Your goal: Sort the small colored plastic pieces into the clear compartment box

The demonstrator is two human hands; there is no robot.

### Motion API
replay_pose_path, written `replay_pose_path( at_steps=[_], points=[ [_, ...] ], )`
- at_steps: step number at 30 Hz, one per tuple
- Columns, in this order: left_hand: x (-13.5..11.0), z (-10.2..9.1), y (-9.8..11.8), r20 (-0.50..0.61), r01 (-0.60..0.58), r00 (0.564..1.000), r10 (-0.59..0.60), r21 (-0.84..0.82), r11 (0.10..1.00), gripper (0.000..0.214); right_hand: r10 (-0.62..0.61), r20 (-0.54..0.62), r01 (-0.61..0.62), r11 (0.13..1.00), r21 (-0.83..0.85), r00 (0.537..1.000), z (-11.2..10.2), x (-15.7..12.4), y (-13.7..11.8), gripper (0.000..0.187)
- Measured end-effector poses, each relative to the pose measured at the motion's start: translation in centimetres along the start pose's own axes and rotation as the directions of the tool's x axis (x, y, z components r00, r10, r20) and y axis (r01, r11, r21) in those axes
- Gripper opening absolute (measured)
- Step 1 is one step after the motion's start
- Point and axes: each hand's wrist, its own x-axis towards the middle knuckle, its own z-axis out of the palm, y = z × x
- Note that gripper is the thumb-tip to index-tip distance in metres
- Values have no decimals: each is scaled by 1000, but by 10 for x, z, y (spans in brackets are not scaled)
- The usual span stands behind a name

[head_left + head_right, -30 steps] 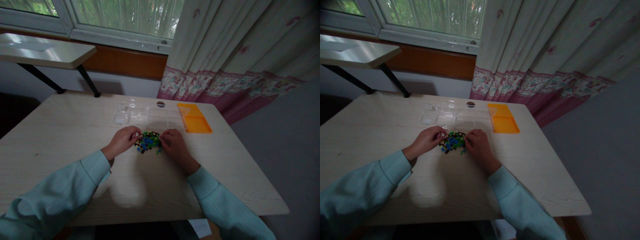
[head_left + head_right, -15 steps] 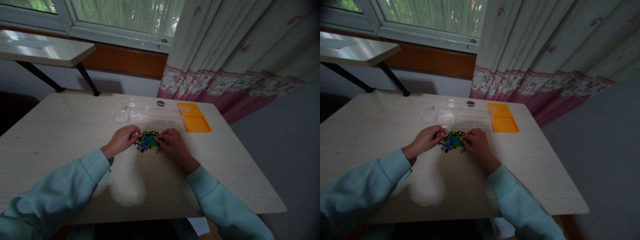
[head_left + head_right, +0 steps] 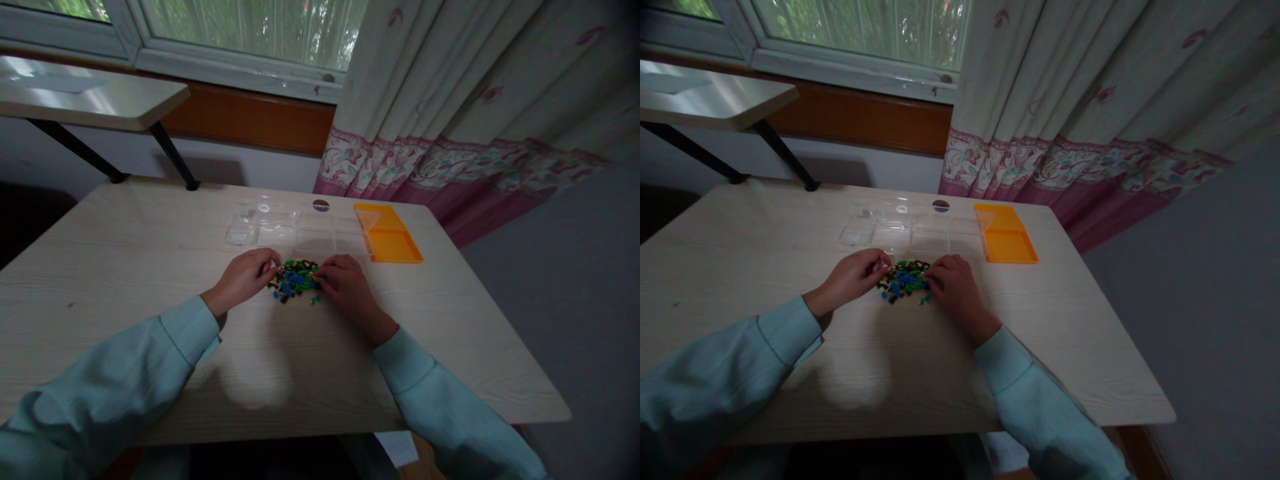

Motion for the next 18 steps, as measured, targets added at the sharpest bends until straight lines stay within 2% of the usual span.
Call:
replay_pose_path(
  at_steps=[11,15,18],
  points=[
    [0,-2,1,5,-21,1000,21,-5,1000,17,-9,-79,10,1000,3,997,1,0,4,7],
    [-3,-1,11,-19,-127,992,127,22,992,23,-37,-106,46,995,85,994,2,0,-2,8],
    [-6,3,18,26,-230,973,229,52,972,25,-62,-117,82,981,174,991,4,0,-11,8]
  ],
)
